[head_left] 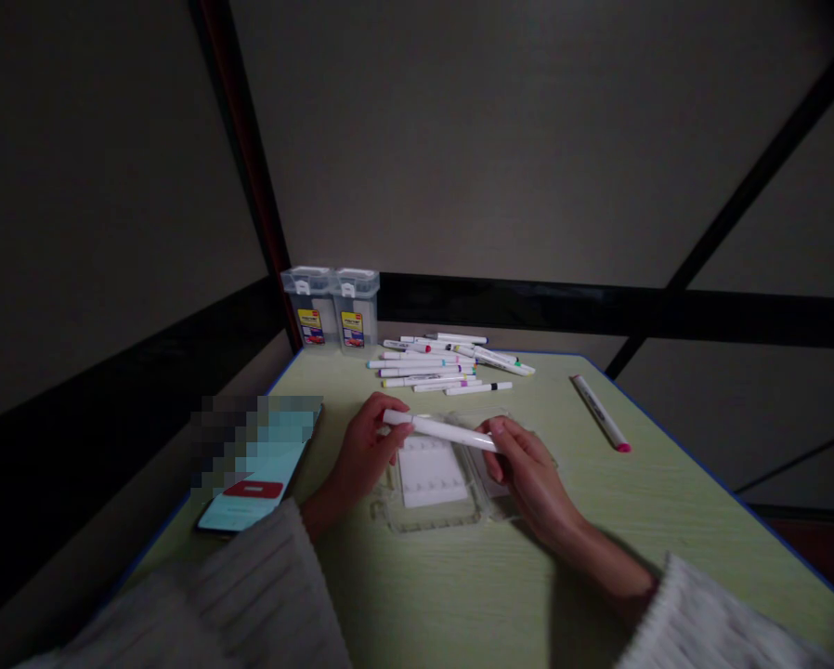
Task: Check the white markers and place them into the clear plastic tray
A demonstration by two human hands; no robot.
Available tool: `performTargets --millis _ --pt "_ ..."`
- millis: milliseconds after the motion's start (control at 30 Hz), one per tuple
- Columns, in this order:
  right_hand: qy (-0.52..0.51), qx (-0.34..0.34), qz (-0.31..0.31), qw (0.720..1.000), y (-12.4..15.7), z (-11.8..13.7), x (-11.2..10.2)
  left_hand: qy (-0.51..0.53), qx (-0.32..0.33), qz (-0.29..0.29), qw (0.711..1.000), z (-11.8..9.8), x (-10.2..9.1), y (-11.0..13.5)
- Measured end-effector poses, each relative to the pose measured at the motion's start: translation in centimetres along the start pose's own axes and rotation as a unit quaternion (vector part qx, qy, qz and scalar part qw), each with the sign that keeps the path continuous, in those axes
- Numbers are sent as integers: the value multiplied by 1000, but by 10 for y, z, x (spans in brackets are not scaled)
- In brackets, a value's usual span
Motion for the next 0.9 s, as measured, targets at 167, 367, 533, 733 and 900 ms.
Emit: performTargets --millis 167,367,533,733,900 --pt "2 -13 2 1000 1 1 -1 -9 -17 20 1000 3 -1 1" --pt "0 -10 -5 1000 0 2 0 -1 -18 28 999 4 -3 1" --pt "7 -16 -3 1000 0 0 -1 2 -31 5 1000 4 -3 1" --pt "16 -25 -5 1000 0 -4 -1 10 -34 0 999 4 -4 0" --pt "32 -37 -9 999 0 -2 -1 6 -30 -1 1000 6 -5 -1"
Point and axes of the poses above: each hand's wrist, its own y-axis away from the middle knuckle, its own x-axis out of the palm, z = x × y, the point moved 1 cm from there along -y, towards the middle knuckle, and after that the axes turned 13 degrees about y, right-handed, at the moved point
